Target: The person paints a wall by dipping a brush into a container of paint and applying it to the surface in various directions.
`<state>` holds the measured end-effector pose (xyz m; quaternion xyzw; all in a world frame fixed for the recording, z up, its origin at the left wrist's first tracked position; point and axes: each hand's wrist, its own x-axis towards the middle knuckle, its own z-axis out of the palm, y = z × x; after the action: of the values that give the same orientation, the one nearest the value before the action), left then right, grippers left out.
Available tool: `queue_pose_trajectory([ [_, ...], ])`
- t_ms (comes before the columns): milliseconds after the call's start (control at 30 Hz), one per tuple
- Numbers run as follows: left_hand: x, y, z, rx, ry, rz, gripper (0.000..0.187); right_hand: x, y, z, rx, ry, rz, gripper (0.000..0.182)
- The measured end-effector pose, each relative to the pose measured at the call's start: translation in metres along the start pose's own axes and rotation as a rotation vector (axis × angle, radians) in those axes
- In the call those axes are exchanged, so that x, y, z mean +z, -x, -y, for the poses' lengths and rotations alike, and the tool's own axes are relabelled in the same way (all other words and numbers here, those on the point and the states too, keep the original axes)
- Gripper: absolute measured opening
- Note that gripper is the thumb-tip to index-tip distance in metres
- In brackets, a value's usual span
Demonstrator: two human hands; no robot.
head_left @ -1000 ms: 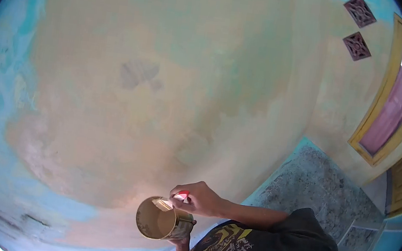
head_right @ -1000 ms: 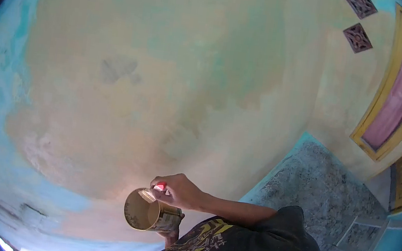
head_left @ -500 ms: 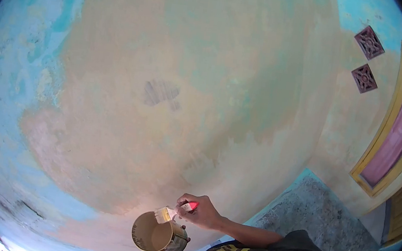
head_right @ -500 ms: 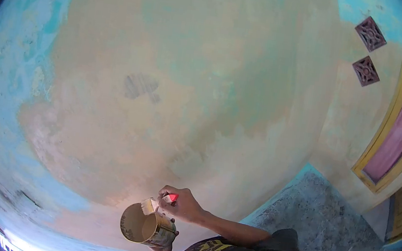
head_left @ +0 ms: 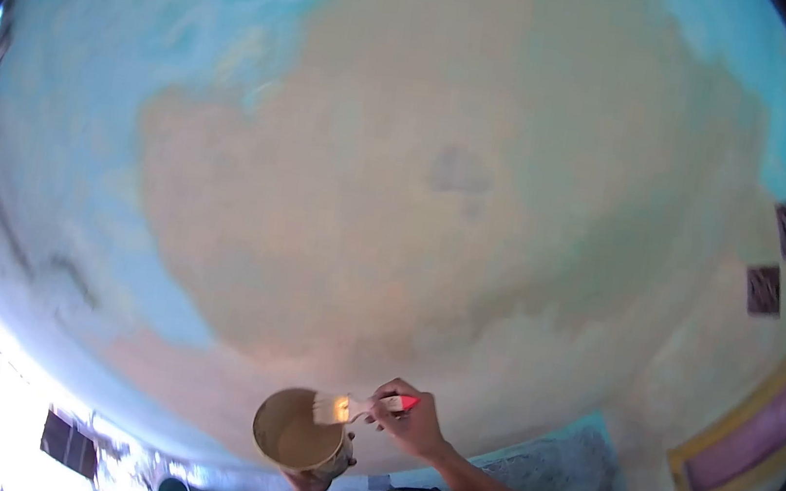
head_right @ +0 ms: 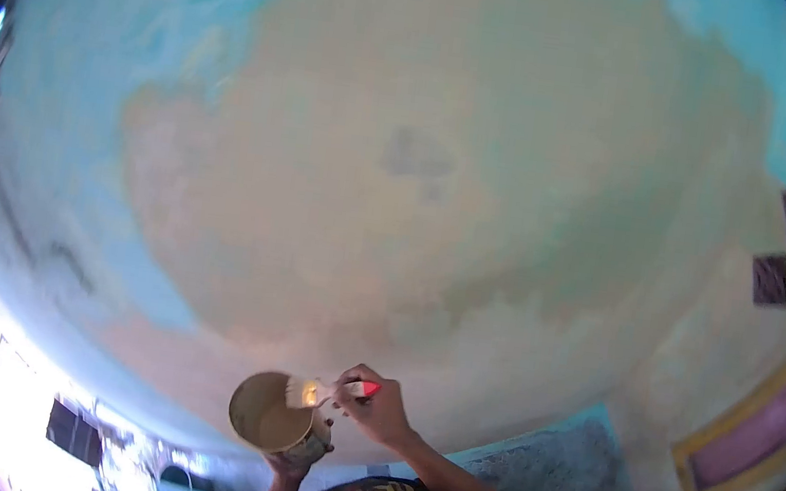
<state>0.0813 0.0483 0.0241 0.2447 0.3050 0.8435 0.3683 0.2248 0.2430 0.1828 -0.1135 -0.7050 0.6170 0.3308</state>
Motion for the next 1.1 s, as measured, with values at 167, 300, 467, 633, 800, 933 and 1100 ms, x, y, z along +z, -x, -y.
queue_pose_trajectory([
  [167,-0.030,0.007,-0.001,-0.008,0.288,-0.135,0.101,0.025,-0.001,0.001,0.071,-0.156,-0.047,0.019],
  [300,-0.045,0.010,0.001,0.057,0.229,-0.135,0.098,0.031,-0.002,0.004,0.020,-0.025,-0.047,0.021],
  [467,-0.025,0.020,-0.027,0.075,0.237,-0.055,0.095,0.047,-0.005,0.011,-0.002,-0.034,-0.024,0.020],
  [633,-0.066,0.030,-0.025,0.005,0.448,-0.130,0.090,0.065,-0.015,0.011,0.016,-0.123,0.003,0.016],
  [800,-0.108,0.062,-0.014,0.004,0.476,-0.414,0.087,0.092,-0.018,-0.001,0.037,0.012,0.105,0.016],
  [933,-0.111,0.066,-0.038,0.014,0.554,-0.330,0.088,0.117,-0.030,-0.003,0.082,-0.052,0.141,0.018],
  [1100,-0.110,0.077,-0.061,0.061,0.503,-0.417,0.094,0.140,-0.041,-0.005,0.041,0.007,0.220,0.019],
])
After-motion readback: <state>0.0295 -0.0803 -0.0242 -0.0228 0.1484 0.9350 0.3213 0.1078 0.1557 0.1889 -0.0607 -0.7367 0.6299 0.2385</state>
